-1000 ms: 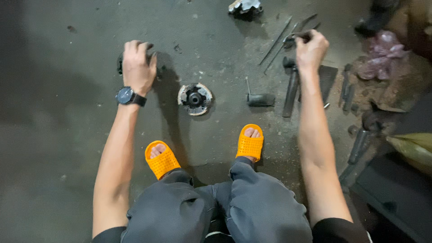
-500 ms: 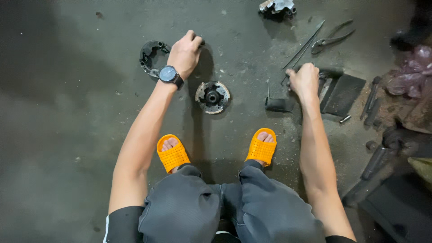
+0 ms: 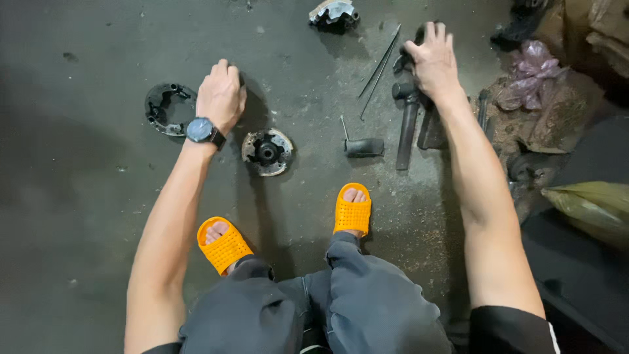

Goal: The person sits on the floor and uses pliers to remove small metal components from a circular mechanical part. They place the removed pieces on the floor and continue to disassemble the part by hand and with the pliers.

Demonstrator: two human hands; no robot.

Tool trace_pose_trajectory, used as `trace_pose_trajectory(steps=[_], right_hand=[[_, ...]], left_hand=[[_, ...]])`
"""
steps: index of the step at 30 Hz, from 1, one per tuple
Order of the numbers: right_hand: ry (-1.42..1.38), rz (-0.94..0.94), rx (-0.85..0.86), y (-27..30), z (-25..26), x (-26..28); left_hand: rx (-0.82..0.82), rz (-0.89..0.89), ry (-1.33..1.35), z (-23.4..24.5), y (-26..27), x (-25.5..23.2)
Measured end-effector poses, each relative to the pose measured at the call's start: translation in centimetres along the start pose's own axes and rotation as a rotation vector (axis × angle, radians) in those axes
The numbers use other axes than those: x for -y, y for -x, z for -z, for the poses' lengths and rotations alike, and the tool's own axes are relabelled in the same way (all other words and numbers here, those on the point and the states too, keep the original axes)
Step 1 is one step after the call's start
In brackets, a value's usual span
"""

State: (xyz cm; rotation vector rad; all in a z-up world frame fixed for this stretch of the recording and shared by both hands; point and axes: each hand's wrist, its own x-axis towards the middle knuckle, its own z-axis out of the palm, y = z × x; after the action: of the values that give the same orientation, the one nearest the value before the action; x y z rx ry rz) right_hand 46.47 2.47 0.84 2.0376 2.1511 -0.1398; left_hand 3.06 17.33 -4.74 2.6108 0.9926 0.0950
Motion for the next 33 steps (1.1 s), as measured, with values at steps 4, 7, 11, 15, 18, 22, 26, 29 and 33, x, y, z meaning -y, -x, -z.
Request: trace_pose_trajectory(steps=[4,7,11,15,18,22,26,29,33], right_hand=[[0.11,0.118,-0.178,0.9,1.8,-1.7],[-0.325,-0.328,-0.693,3.6,5.2,-4.7],[-1.075,-0.548,-1.351,5.7,6.8,-4.7],[-1.406,-0.663,-0.653,3.2,7.0,11.4],[-1.178,-0.742,0.263,1.8,3.7,24.9],[-1.319,-0.435,0.115,2.3,1.7,32.8],[-1.178,-0.236,0.194,2.1,3.0,33.4],[-1.109,-0.189,0.192,2.3,3.2,33.7],[-0.916,-0.155,0.155,2.2,5.9,34.1]], left_hand=[[-0.284,0.053,0.538,5.0,2.7,-2.1],[-0.392,0.398,1.044,9.0,5.5,-4.2],[-0.551,0.66,1.432,7.5,8.9,-4.4],[-0.607,0.813,1.527,4.3,11.3,-5.6],[-0.586,0.791,1.613,2.2,12.5,-6.0],[-0.638,0.79,1.628,3.0,12.8,-6.7],[-0.625,0.709,1.363,3.8,13.0,-6.6],[-0.63,0.615,1.154,4.2,12.7,-6.7],[-0.691,0.423,0.915,4.1,12.4,-6.9]])
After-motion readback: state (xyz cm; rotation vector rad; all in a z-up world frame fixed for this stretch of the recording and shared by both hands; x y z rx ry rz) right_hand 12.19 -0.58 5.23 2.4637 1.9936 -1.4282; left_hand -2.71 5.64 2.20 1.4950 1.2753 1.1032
